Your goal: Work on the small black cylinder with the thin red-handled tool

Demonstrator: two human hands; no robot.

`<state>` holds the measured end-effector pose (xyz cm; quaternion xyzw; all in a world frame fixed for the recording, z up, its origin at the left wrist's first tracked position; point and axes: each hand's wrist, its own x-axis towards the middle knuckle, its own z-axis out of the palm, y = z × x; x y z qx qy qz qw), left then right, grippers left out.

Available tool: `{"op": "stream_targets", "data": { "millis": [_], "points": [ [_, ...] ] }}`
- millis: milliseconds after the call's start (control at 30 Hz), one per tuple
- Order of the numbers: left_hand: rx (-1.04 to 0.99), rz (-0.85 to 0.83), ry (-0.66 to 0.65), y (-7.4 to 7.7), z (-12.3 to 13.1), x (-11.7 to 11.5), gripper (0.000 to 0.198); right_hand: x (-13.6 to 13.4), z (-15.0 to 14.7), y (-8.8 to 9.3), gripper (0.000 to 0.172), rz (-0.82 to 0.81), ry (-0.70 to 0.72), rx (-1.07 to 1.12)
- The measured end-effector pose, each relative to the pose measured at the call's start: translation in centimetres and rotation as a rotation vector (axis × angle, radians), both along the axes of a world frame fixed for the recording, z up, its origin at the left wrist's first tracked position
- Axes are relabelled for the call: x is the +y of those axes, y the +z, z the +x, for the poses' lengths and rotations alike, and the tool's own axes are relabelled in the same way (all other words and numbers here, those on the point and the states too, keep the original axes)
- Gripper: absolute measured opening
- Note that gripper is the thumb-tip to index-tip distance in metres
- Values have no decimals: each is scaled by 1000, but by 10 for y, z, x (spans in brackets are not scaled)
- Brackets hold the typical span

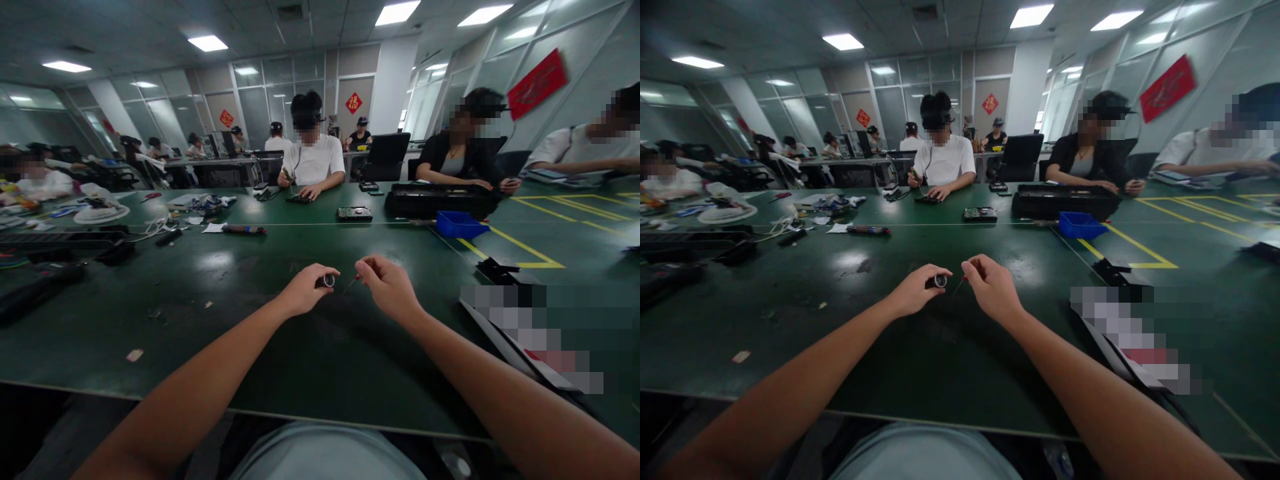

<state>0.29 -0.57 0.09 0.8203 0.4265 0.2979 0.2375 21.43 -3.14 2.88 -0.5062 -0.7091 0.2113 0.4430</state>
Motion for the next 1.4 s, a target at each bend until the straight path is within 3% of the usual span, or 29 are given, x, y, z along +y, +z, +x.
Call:
{"op": "stream_targets", "data": {
  "millis": [167, 300, 433, 600, 833, 1400],
  "points": [
    [-13, 11, 90, -8, -6, 3, 42, -1, 1, -2, 27, 68, 20, 245],
    [-51, 51, 59, -8, -7, 3, 37, 2, 0, -5, 26, 41, 77, 311],
    [-87, 43, 24, -7, -5, 1, 39, 3, -1, -6, 25, 29, 54, 280],
    [-100, 64, 74, -7, -4, 0, 41, 1, 1, -3, 24, 48, 15, 204],
    [-130, 96, 35, -11, -5, 2, 39, -2, 4, 5, 38, 83, -133, -16],
    [-107, 71, 31, -10, -7, 1, 40, -7, 2, 4, 15, 93, 70, -77]
  ]
}}
